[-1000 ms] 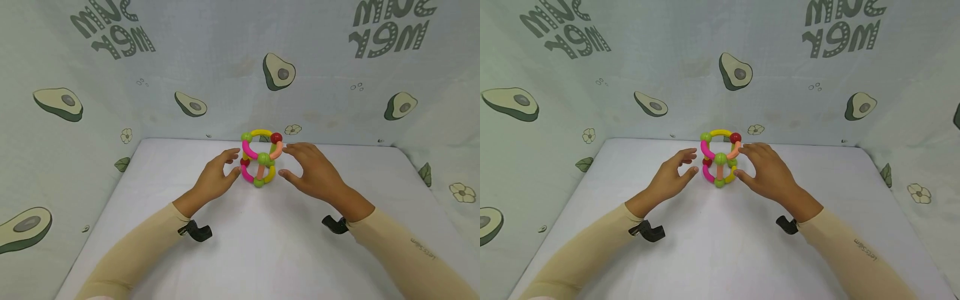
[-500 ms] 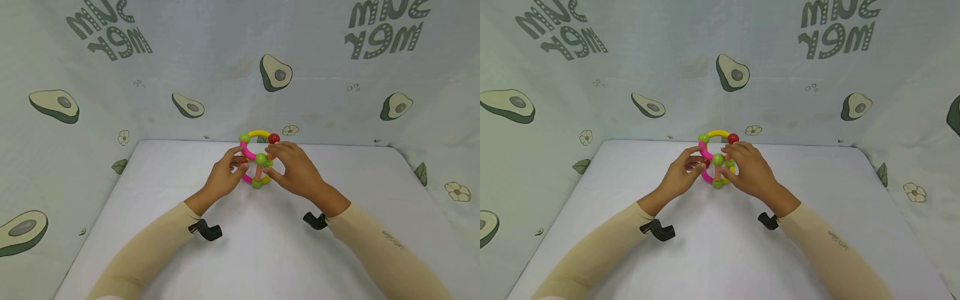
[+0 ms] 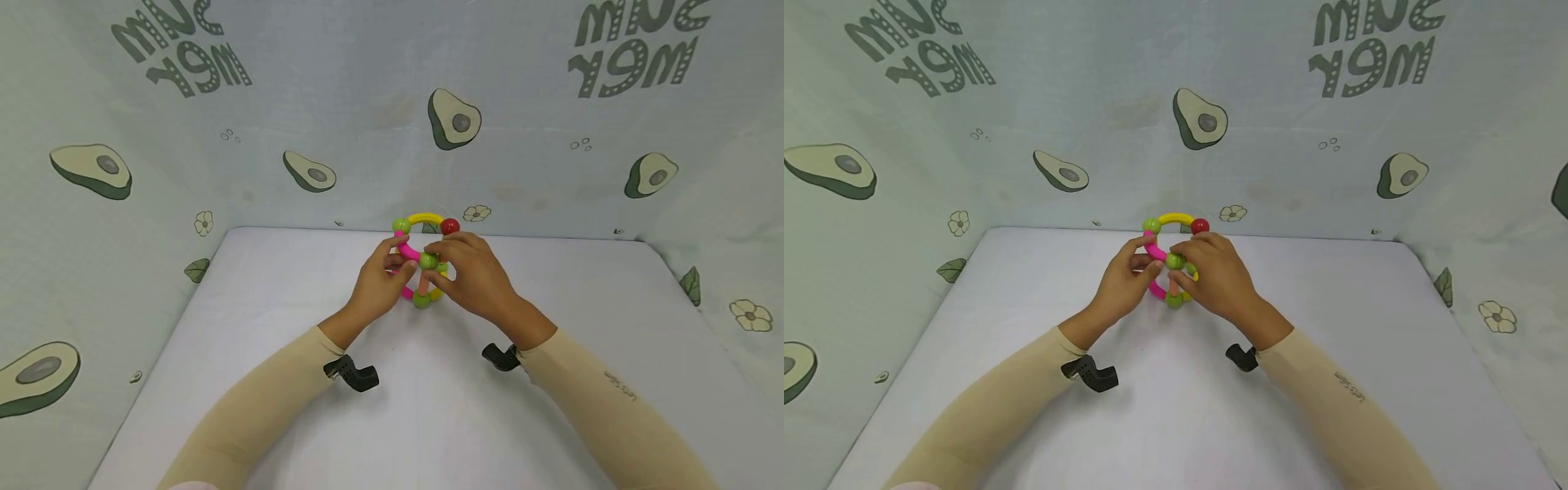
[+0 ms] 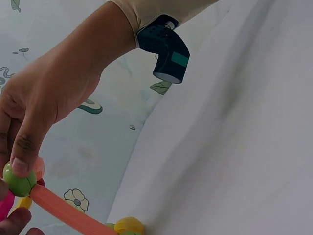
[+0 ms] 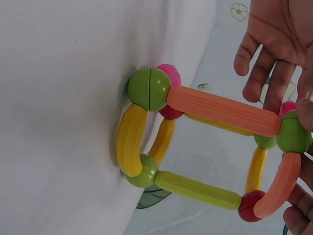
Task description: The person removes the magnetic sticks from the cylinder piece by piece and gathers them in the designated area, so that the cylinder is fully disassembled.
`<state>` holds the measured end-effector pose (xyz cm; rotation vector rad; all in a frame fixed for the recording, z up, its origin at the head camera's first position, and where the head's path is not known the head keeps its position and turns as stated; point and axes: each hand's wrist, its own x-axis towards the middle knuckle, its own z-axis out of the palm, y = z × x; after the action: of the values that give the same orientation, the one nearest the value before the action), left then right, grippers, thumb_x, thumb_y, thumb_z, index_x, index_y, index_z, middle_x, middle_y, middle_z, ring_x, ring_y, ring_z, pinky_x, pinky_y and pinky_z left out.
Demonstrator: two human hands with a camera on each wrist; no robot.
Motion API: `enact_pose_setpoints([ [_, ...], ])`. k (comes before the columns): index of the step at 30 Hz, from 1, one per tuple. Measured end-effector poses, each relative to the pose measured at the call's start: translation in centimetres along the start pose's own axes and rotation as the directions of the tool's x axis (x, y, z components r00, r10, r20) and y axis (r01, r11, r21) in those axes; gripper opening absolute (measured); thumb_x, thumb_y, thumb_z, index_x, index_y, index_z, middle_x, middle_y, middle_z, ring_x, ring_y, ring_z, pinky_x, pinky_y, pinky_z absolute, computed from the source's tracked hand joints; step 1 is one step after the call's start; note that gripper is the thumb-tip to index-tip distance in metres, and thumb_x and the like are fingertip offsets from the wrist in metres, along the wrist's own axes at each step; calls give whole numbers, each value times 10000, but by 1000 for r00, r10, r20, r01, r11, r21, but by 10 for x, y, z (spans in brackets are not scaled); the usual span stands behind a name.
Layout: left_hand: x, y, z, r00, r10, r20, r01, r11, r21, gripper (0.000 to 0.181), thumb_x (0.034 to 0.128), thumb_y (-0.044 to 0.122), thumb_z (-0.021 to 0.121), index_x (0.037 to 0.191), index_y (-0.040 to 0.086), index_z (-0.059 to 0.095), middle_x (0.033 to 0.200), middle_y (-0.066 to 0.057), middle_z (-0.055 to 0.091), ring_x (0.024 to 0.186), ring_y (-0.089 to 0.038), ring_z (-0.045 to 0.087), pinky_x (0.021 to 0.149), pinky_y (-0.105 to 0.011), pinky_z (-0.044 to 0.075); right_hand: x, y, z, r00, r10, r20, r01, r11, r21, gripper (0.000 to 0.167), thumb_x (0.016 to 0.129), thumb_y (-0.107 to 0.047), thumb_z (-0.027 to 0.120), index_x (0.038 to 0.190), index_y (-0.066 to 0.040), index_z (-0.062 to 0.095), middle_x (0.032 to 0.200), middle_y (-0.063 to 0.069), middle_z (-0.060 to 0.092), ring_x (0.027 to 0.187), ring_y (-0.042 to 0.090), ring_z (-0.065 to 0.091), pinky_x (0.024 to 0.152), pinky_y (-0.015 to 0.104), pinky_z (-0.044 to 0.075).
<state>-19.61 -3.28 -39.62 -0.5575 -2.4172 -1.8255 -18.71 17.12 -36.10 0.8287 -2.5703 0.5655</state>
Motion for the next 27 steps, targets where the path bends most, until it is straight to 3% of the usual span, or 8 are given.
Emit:
enact_pose_setpoints([
  [11,3,2,9,997,-46,-67,39,995,-94,424,1009,99,660,1414,109,536,993,-79,724,943,-201,627,748,-265,532,3,-3,1,998,60,8,-60,998,10,435,811,-190,901,1191,-55,738,960,52,723,1165,299,536,1005,496,434],
  [19,5,1,12,995,-74,-59,65,987,-144,390,1023,89,629,1393,100,507,979,-184,687,857,-193,565,666,-237,482,4,-2,2,999,52,-4,-52,998,27,431,808,-186,903,1183,-51,741,948,49,715,1121,293,544,975,484,443],
  [27,5,1,13,995,-71,-66,60,986,-155,373,1010,62,620,1366,86,510,890,-88,653,802,-174,550,643,-230,468,3,-2,3,999,42,-17,-42,999,32,427,803,-184,906,1174,-48,743,929,44,705,1079,290,557,958,475,442],
])
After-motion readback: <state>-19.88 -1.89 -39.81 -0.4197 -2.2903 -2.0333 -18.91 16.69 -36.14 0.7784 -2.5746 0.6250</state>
